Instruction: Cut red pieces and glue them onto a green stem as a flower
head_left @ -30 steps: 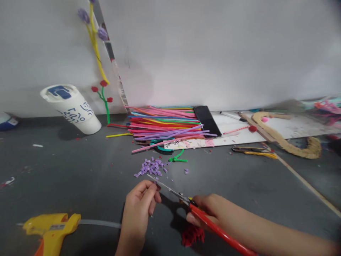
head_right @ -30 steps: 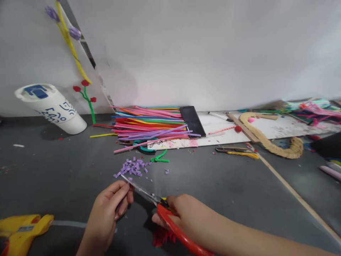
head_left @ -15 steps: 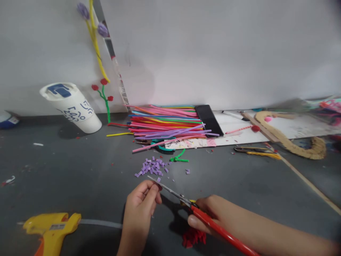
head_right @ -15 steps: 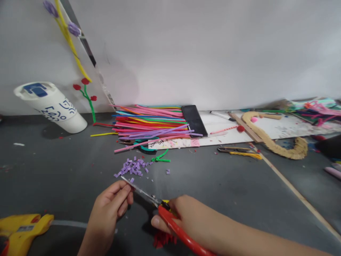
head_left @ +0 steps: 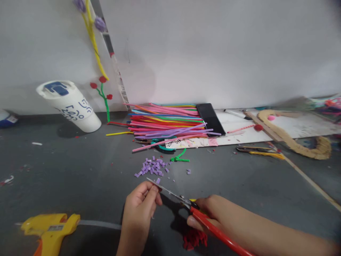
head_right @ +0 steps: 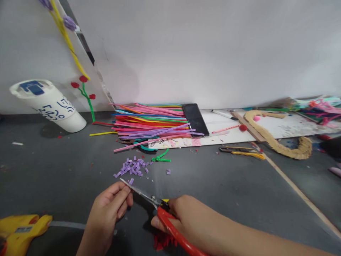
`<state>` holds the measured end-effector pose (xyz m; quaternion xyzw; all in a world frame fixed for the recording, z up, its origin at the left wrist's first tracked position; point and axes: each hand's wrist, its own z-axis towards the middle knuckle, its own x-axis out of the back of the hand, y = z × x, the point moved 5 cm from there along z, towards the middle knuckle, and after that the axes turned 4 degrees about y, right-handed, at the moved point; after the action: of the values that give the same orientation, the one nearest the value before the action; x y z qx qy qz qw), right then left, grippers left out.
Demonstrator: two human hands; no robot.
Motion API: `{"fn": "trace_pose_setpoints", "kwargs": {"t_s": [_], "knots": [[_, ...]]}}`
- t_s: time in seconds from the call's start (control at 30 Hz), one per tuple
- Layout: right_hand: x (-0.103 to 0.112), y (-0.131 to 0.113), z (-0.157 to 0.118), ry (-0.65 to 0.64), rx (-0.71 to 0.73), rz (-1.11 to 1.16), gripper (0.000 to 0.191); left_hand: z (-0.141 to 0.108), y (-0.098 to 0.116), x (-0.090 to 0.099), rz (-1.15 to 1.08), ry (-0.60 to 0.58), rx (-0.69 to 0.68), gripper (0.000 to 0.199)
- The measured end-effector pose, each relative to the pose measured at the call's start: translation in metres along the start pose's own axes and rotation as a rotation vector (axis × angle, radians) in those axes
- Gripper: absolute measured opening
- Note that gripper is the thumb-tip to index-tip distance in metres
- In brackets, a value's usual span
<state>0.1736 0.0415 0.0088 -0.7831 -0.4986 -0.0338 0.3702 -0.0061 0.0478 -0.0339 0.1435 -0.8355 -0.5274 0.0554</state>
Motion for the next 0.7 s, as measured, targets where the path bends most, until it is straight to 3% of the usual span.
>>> {"fn": "trace_pose_setpoints", "kwargs": {"t_s": [0.37,0.57,0.7], "knots": [[-0.006,0.015,0.011,-0.063,0.143,0.126,0.052,-0.003,0.004,0.000,-0.042,-0.015,0.039,0.020],[-0.001,0.008,0.007,-0.049,0.092,0.041,0.043,-0.003,0.008,-0.001,-0.051,-0.024,0.026,0.022],[0.001,0.007,0.003,-0.048,0.115,0.029,0.049,-0.004,0.009,-0.001,-0.039,-0.033,0.009,0.022]]}}
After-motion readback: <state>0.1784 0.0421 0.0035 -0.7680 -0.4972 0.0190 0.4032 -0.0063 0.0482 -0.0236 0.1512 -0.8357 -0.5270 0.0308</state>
